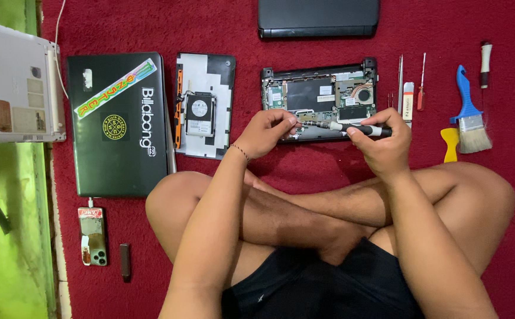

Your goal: The person is sitting on the floor and repairing a disassembled laptop. They use a screwdriver to tighten screws on the internal components, including the motherboard and hard drive area. The person also handles a small black component, possibly a battery or connector, and places it into the laptop chassis.

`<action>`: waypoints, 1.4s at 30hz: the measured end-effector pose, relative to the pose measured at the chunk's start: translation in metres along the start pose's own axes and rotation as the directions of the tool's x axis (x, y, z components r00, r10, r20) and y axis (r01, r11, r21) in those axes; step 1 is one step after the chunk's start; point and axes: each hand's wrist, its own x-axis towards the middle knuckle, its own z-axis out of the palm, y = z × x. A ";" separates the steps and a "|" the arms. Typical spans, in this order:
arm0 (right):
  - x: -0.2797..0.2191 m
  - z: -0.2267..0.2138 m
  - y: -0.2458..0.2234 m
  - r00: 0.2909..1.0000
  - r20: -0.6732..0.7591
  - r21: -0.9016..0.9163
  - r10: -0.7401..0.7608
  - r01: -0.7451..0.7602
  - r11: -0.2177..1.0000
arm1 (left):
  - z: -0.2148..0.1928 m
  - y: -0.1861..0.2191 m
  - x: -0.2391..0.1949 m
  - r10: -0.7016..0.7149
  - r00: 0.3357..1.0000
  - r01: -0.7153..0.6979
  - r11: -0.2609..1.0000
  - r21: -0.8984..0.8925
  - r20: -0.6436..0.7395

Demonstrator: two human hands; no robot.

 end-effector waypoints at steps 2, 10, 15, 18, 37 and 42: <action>-0.003 0.000 0.005 1.000 -0.016 -0.048 -0.019 0.018 0.999 | 0.001 0.002 -0.001 -0.001 1.000 0.001 1.000 0.001 0.002; -0.004 -0.002 -0.001 1.000 0.006 -0.106 0.012 -0.012 0.994 | 0.002 -0.019 0.006 -0.036 0.999 0.035 0.999 0.035 0.023; -0.003 -0.007 -0.002 1.000 0.001 -0.228 0.000 0.000 0.974 | -0.007 -0.008 0.006 -0.081 0.993 0.088 0.993 0.080 -0.085; 0.000 -0.004 -0.014 0.999 0.017 -0.368 0.032 -0.024 0.929 | -0.003 -0.018 0.006 0.079 0.987 0.000 0.871 0.492 -0.138; 0.024 0.042 -0.035 0.896 0.411 -0.608 0.166 0.134 0.782 | 0.027 -0.054 0.016 0.022 0.998 -0.059 0.365 0.929 0.055; 0.022 0.045 -0.032 0.907 0.399 -0.663 0.136 0.183 0.726 | 0.028 -0.059 0.018 -0.027 0.999 -0.033 0.362 0.931 0.046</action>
